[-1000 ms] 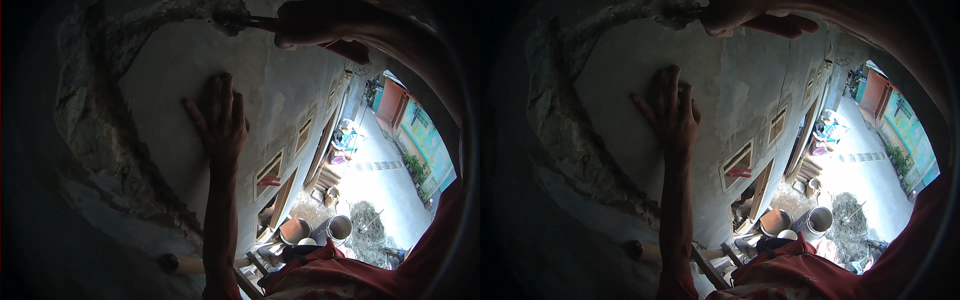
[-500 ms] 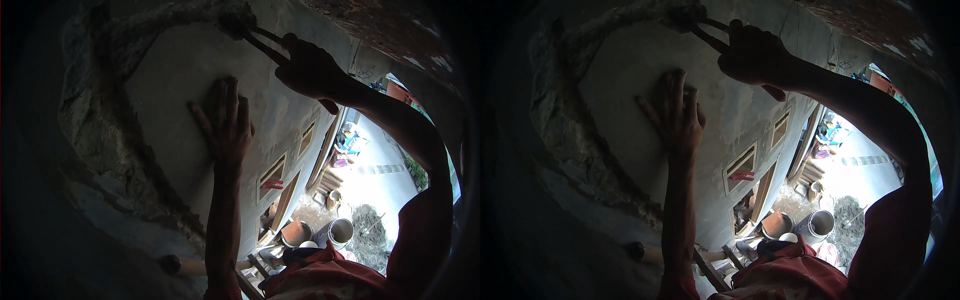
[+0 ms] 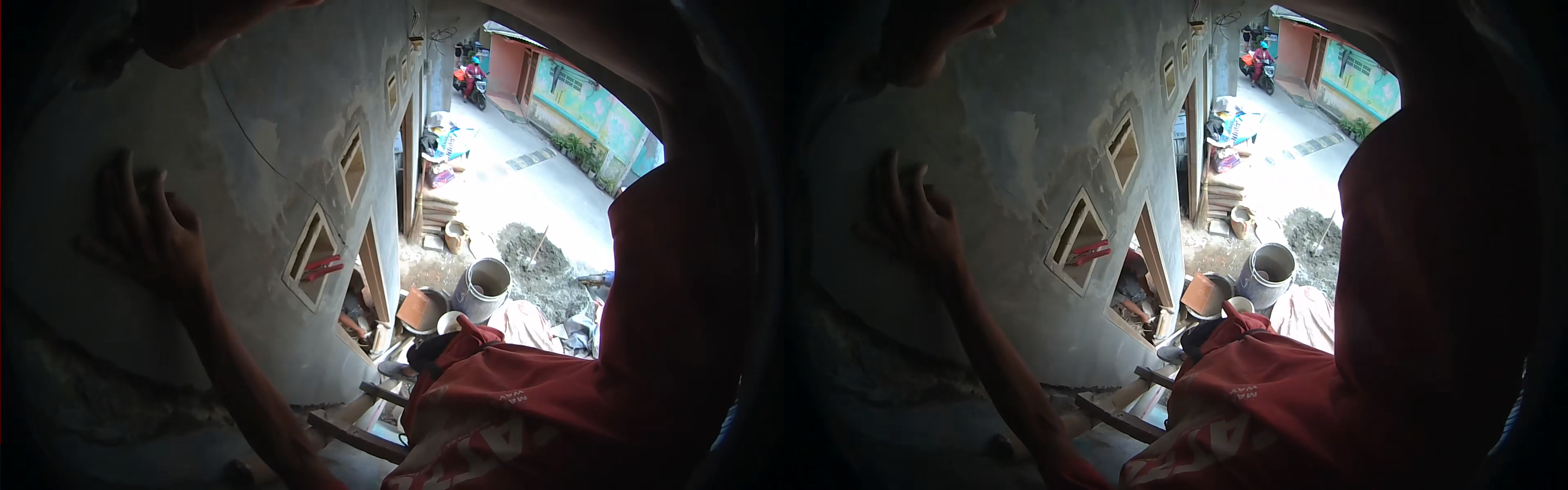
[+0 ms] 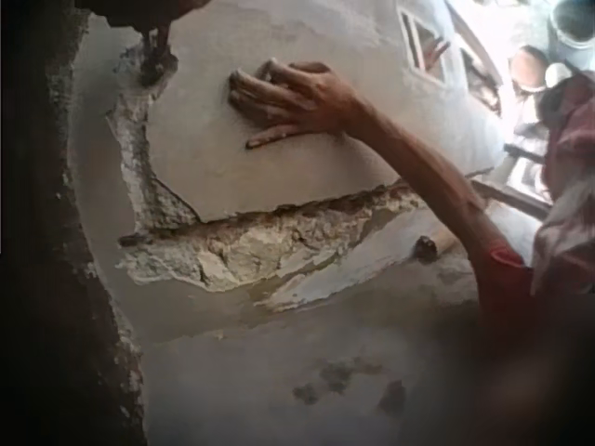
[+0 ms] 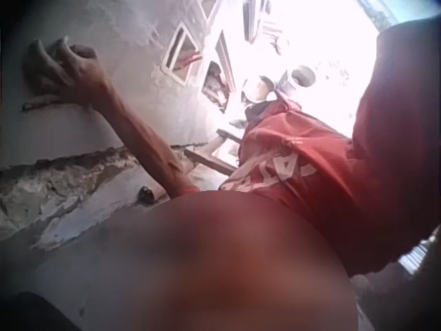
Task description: Installing and stripping electrical wires in a recessed wall opening during a renovation.
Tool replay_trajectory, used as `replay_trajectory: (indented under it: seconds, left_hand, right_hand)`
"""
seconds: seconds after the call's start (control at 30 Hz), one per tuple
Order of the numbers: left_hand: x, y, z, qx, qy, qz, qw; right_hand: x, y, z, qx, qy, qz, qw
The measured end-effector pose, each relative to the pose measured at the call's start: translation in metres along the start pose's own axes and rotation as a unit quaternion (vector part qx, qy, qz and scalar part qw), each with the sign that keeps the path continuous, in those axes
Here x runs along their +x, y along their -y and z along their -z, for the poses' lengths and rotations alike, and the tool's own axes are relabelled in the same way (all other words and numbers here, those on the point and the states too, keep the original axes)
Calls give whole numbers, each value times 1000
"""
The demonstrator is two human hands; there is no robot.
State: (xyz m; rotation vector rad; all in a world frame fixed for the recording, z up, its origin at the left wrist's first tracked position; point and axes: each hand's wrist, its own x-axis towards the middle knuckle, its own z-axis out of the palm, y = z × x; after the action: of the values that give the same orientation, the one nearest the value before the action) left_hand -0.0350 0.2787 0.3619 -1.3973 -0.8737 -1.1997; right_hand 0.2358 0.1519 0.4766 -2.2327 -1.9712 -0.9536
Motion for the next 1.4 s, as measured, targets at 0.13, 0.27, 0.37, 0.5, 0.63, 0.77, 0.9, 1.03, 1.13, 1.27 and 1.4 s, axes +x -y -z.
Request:
replay_trajectory:
  seconds: [0.13, 0.27, 0.37, 0.5, 0.63, 0.77, 0.9, 1.03, 1.13, 1.27, 1.4]
  left_hand:
    - [2, 4, -10, 38, 22, -14, 999]
    - [-1, -1, -10, 35, 22, -22, 999]
    - [4, -7, -7, 37, 17, -24, 999]
    - [3, -11, -16, 13, 16, -27, 999]
    - [3, 3, 3, -9, 10, 7, 1000]
    - [0, -18, 3, -1, 30, 26, 999]
    - [7, -30, 1, -13, 37, 51, 998]
    - [6, -33, 27, -209, 70, 196, 955]
    - [45, -101, 42, -592, 164, 471, 634]
    - [61, -101, 34, -622, 212, 478, 583]
    - [81, -92, 36, -640, 172, 514, 544]
  right_hand:
    - [-2, -3, -31, 118, 25, 8, 993]
    - [3, -13, -50, 224, 19, 31, 974]
    - [11, -20, -54, 296, 3, 56, 954]
    - [29, -22, -60, 386, -22, 96, 917]
    - [5, -2, -67, 634, 171, 146, 740]
    - [-31, -1, -122, 815, 362, 63, 448]
    - [-5, -11, -60, 775, 364, 67, 512]
    - [53, 19, -30, 776, 354, 220, 473]
    - [49, -6, 14, 729, 284, 205, 588]
    - [83, 0, 32, 640, 258, 292, 662]
    - [107, 10, 54, 589, 182, 229, 753]
